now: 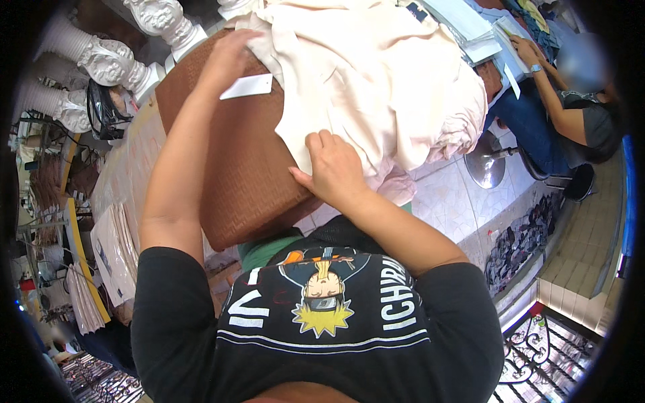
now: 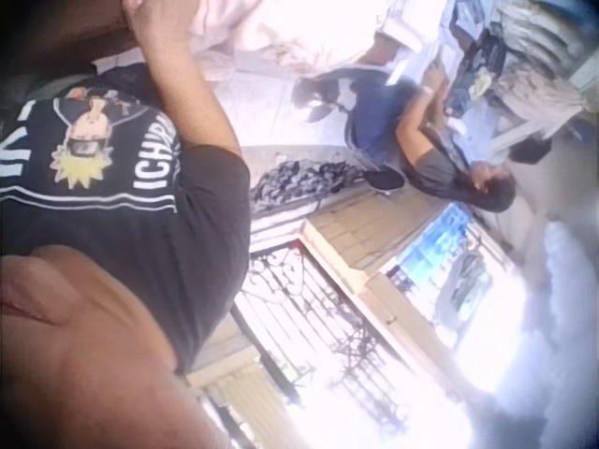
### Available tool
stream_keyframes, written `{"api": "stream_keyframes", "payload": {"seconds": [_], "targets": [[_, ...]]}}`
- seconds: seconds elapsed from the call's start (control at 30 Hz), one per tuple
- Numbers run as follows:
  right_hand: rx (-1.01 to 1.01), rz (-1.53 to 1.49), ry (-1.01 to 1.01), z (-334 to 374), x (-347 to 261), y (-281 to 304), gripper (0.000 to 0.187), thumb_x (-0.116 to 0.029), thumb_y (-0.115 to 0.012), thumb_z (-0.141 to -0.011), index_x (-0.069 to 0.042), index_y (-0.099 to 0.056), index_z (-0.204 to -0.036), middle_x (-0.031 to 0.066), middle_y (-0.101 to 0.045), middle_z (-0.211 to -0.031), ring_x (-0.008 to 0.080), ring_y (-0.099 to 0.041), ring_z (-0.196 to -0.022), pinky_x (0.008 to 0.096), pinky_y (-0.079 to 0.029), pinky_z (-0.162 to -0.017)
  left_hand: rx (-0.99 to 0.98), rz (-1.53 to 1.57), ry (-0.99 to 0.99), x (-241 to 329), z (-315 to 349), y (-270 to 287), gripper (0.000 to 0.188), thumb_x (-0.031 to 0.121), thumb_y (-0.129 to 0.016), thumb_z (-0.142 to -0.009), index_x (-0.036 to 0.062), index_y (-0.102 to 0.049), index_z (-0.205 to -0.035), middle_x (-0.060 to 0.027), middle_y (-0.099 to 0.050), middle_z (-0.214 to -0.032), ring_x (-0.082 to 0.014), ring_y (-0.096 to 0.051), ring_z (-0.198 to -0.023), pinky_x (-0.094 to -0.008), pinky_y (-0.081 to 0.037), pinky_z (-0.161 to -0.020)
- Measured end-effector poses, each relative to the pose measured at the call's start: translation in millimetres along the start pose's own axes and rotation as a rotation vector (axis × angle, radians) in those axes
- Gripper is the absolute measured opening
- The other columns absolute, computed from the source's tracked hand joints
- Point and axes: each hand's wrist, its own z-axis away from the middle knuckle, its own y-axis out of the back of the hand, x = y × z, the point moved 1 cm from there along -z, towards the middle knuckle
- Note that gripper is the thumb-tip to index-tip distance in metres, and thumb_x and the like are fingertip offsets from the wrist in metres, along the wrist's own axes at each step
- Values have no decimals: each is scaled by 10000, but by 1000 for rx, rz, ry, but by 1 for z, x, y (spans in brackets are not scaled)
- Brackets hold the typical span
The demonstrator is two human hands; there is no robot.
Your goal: The person folds a shirt around a piece of cardboard, then places the folded shirt into a plastic bag and seals it.
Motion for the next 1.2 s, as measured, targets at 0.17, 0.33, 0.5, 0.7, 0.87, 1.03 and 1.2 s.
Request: {"api": "stream_keyframes", "payload": {"seconds": [0.17, 0.33, 0.5, 0.7, 0.87, 1.03, 1.2], "targets": [[-55, 77, -62, -6, 1, -7, 244, -211, -692, -713, -29, -556, -800, 107, -548, -720, 264, -574, -630, 359, -467, -561, -146, -321, -161, 1, -6, -24, 507, 34, -607, -732, 286, -572, -1171, -67, -412, -1361, -299, -368, -1261, -467, -310, -1008], [-190, -944, -718, -1, 29, 20, 133, -175, -574, -829, -52, -611, -860, 81, -634, -800, 191, -593, -623, 325, -497, -604, -224, -137, -27, 5, -22, -36, 254, 158, -634, -761, 219, -640, -1007, -74, -513, -1193, -291, -436, -1171, -460, -326, -984], [244, -1410, -750, -38, 43, 109, 172, -207, -554, -886, -68, -608, -972, 23, -630, -894, 110, -582, -758, 257, -474, -732, 166, 181, -27, -7, -55, -1, 170, 169, -629, -708, 87, -636, -857, -77, -564, -1044, -292, -513, -1020, -392, -398, -888], [62, -718, -166, -74, 27, 248, 238, -265, -689, -808, -50, -614, -881, -40, -590, -764, 37, -535, -682, 203, -437, -632, 278, 1114, 3, 34, -91, 141, 174, 218, -560, -903, 64, -634, -869, 57, -583, -800, -15, -491, -713, -174, -414, -656], [384, -48, -78, -77, 11, 312, 131, -142, -660, -826, -22, -635, -870, -66, -564, -721, 16, -481, -707, 188, -405, -673, 301, 929, -147, 65, -80, 262, 159, 252, -591, -899, 97, -623, -890, 81, -573, -824, 4, -494, -755, -159, -399, -670], [625, -80, 44, -71, 41, 380, 120, -123, -615, -860, -31, -656, -926, -54, -594, -786, 22, -508, -761, 168, -407, -699, 114, 479, -195, 125, -45, 329, 264, 270, -676, -828, 24, -619, -905, 38, -614, -821, -34, -524, -738, -208, -445, -687], [825, -10, -6, -68, 51, 405, 153, -93, -601, -868, -35, -662, -995, 0, -649, -869, 52, -557, -816, 177, -427, -734, 123, -202, -100, 136, -22, 353, 350, 265, -718, -757, 58, -628, -1025, -104, -657, -843, -196, -611, -780, -304, -472, -759]]}}
